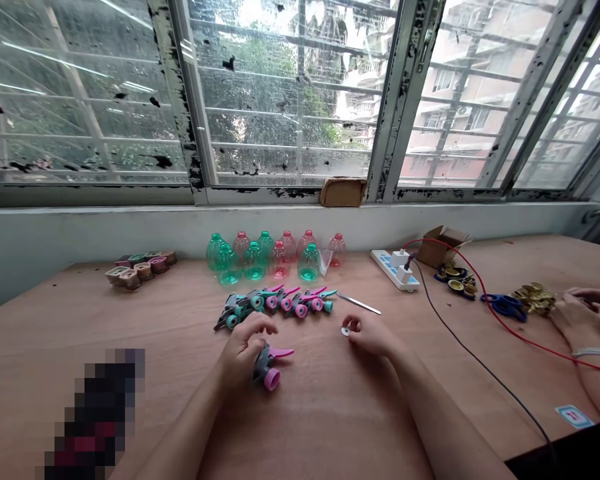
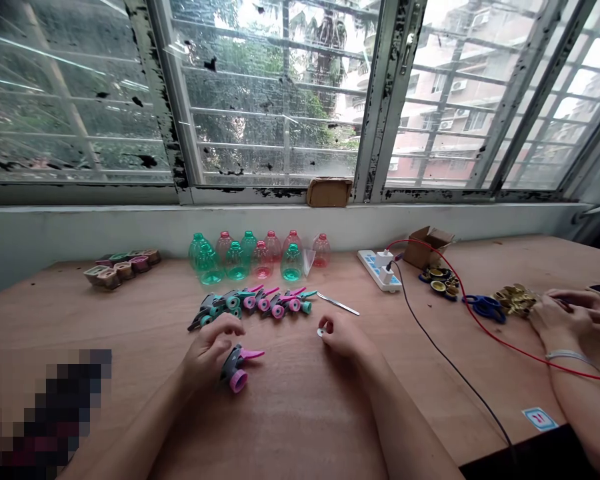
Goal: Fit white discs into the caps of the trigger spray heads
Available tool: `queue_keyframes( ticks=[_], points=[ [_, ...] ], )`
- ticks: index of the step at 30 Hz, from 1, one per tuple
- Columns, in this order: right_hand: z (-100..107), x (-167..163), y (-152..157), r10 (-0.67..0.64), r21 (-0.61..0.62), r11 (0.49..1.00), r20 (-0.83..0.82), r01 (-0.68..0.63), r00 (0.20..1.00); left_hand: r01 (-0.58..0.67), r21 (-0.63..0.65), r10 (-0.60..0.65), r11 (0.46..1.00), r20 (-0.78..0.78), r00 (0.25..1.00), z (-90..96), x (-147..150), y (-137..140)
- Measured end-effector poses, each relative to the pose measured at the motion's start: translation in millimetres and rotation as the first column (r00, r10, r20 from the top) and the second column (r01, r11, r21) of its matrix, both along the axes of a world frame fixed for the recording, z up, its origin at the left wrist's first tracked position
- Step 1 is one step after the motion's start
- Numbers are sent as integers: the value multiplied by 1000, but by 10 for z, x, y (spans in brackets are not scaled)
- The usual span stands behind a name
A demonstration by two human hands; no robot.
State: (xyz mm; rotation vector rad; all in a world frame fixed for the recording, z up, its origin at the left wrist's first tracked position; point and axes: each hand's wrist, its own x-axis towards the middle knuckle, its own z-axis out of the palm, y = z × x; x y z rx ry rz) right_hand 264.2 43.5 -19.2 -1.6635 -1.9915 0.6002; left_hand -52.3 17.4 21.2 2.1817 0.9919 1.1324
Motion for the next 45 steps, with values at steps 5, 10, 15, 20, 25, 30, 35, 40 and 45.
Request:
queue_keyframes(
  ticks=[5, 10, 15, 20, 25, 30, 35, 40, 45],
  points=[
    [-33, 3, 15, -3, 3, 1000, -14, 3, 1000, 170, -103, -197, 980, -378, 905, -3, -74, 14],
    [-78, 14, 29, 4, 0, 1000, -40, -4, 999, 90, -78, -113, 993, -382, 917, -110, 79, -3],
    [-103, 11, 34, 15, 18, 1000, -34, -15, 999, -11, -19, 4, 1000, -340, 940, -151, 186, -36],
    [-118, -75, 25, 25, 84, 996, 3, -26, 1000, 90, 11, -78, 996, -389, 918, -91, 170, -107],
    [-90, -289, -40, 86, 131, 988, 9, -87, 996, 120, -5, -109, 993, -453, 885, -112, 210, -149],
    [-53, -457, -117, 155, 181, 972, -7, -151, 988, 102, -9, -98, 995, -349, 932, -171, 254, -149],
    [-73, -443, -96, 145, 141, 980, -45, -137, 988, 71, -4, -70, 997, -287, 955, -173, 244, -132],
    [-79, -422, -82, 84, 69, 995, -194, -72, 977, 55, -20, -58, 998, -287, 956, -179, 235, -109],
    [-40, -631, -175, 242, 43, 959, -641, -281, 728, 28, -23, -32, 999, -241, 970, -188, 245, -93]
  ],
)
